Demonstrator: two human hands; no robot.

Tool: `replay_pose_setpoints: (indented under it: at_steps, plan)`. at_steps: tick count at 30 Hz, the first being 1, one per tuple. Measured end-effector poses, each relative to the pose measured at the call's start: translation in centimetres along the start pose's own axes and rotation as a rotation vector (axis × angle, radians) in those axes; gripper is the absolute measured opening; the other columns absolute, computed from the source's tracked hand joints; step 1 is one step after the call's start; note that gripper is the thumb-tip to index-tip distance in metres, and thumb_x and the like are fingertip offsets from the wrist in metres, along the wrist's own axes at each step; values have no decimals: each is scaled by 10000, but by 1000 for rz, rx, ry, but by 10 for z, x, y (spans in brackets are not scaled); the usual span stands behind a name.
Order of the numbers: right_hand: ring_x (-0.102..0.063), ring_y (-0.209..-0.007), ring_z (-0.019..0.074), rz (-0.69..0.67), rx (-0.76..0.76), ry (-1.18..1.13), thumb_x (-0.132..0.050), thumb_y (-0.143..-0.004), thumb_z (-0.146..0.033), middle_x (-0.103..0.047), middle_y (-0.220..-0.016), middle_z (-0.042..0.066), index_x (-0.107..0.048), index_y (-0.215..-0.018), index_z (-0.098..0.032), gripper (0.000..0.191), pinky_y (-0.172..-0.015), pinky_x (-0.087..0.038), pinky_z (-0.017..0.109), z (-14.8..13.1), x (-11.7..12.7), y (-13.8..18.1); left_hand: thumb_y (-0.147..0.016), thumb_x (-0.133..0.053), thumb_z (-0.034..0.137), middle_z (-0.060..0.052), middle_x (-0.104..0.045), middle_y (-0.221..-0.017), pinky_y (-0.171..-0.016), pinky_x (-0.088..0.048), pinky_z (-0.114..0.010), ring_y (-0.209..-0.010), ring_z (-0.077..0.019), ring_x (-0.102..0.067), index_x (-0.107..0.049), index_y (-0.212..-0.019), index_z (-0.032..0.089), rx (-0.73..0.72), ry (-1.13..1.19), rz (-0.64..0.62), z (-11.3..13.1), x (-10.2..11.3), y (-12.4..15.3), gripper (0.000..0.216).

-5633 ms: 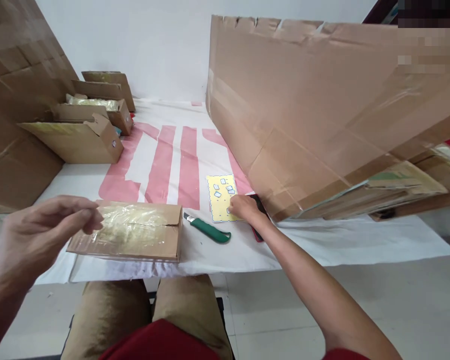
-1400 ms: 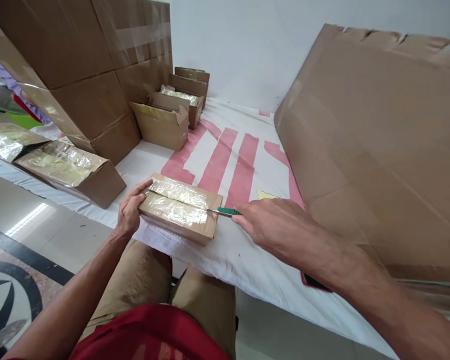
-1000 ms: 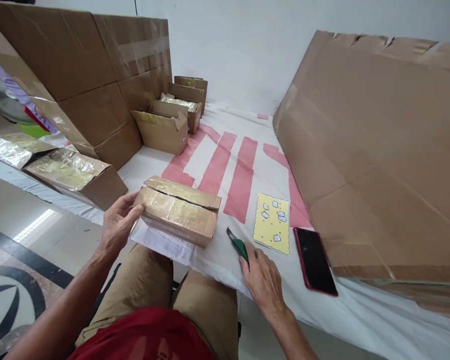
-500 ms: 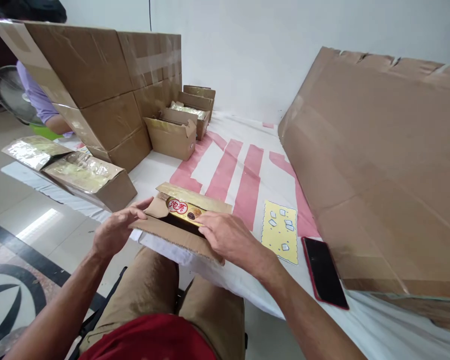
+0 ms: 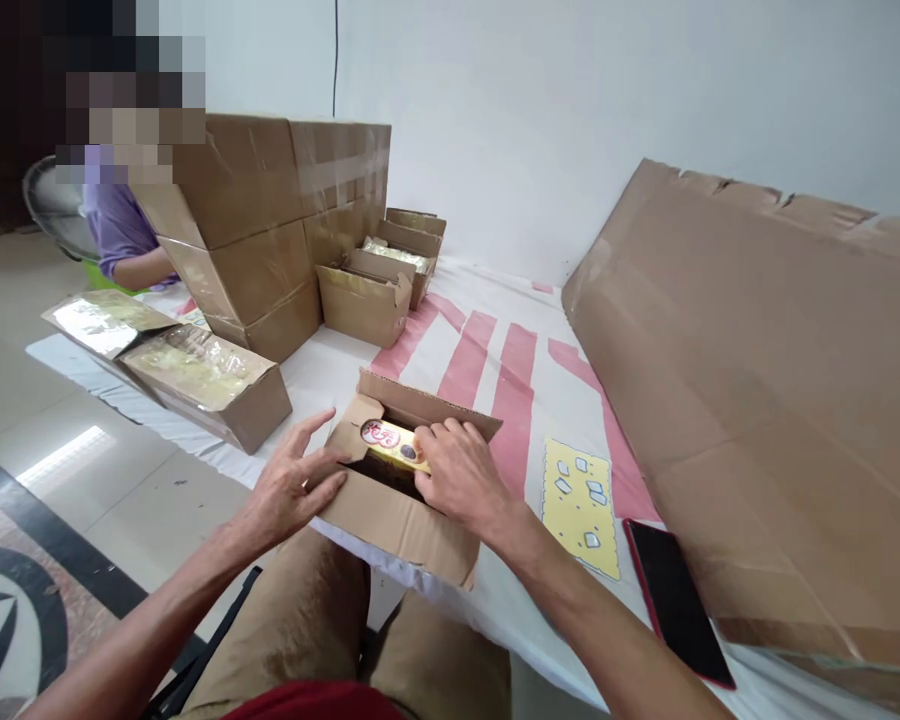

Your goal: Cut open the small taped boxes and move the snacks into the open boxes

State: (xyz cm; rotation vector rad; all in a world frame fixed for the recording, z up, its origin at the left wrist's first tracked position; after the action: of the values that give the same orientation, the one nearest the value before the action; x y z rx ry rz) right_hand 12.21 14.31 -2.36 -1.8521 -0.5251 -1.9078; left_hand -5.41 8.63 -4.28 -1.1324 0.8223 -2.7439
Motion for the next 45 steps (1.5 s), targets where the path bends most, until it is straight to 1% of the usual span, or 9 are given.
replay_pose_setpoints:
  at_steps: [6, 12, 17, 21, 24, 29, 37, 42, 45]
  plan:
    - [-704, -1004, 288, 493, -164, -574, -666, -820, -356, -778, -1112, 75, -713, -1089, -243, 295, -931, -528, 456, 48, 64, 37, -817, -730, 290, -159, -588, -1482, -1098, -484, -564, -1353, -373, -580, -701, -903, 235, 213, 144, 91, -21, -3, 5, 106]
    - [-738, -1019, 269, 760, -231, -1027, -748, -846, -440, -754, -1179, 62, -687, -1174, -254, 382, -875, -614, 421, 80, 122, 72, -803, -796, 399, -138, -728, -1220, -845, -571, -380, -1000, -260, -703, -695, -1229, 224, 177, 397, 316, 15, 51, -28, 471]
    - [-754, -983, 264, 766, -137, -1115, -770, -853, -449, -759, -1092, 47, -706, -1139, -248, 355, -862, -639, 426, 75, 155, 70, -723, -889, 468, -94, -776, -1051, -539, -513, -244, -633, -124, -632, -700, -1271, 191, 202, 892, 46, 56, 50, -81, 643]
    - [-713, -1165, 299, 786, -105, -1180, -827, -779, -578, -669, -1384, 61, -644, -1281, -321, 593, -895, -645, 434, 87, 166, 78, -690, -918, 475, -63, -773, -909, -426, -476, -209, -508, -83, -586, -745, -1160, 161, 262, 1059, 32, 64, 40, -98, 591]
    - [-681, -1243, 301, 779, -101, -1237, -862, -736, -597, -605, -1501, 57, -593, -1358, -365, 717, -943, -639, 443, 93, 159, 86, -645, -946, 479, -51, -764, -861, -438, -528, -214, -511, -95, -620, -737, -1114, 152, 316, 1138, 106, 60, 32, -101, 608]
    - [-745, -1113, 278, 797, -133, -1258, -797, -842, -508, -762, -1258, 65, -546, -1443, -298, 685, -926, -646, 471, 101, 152, 78, -667, -942, 428, -62, -774, -872, -545, -624, -261, -582, -127, -684, -743, -1121, 140, 281, 1155, 57, 77, 32, -127, 573]
    - [-704, -1204, 294, 942, -88, -1229, -774, -825, -544, -749, -1259, 49, -631, -1311, -287, 568, -903, -643, 445, 134, 207, 57, -794, -863, 295, -59, -739, -833, -673, -657, -324, -716, -180, -738, -747, -1127, 100, 105, 1082, 58, 129, 86, -180, 403]
    - [-719, -1157, 282, 897, -82, -1228, -794, -795, -530, -750, -1237, 47, -592, -1311, -299, 601, -905, -632, 441, 128, 202, 52, -778, -861, 304, -73, -753, -893, -702, -658, -348, -745, -199, -754, -738, -1149, 115, 120, 1094, 86, 114, 87, -176, 434]
    - [-726, -1101, 279, 682, -63, -1267, -855, -703, -445, -766, -1196, 69, -579, -1323, -255, 705, -878, -615, 429, 119, 185, 19, -743, -848, 312, -84, -776, -971, -666, -649, -330, -703, -174, -735, -730, -1155, 135, 151, 1101, 136, 77, 75, -166, 464]
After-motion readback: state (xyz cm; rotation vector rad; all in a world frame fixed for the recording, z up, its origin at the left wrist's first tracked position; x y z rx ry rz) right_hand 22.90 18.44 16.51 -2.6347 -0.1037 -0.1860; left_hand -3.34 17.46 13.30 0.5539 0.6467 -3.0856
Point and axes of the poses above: each hand's wrist, its own y-axis away from the middle knuckle, its own x-axis out of the back of the hand, z = x × y, the point moved 10 cm from there along -y, towards the middle knuckle
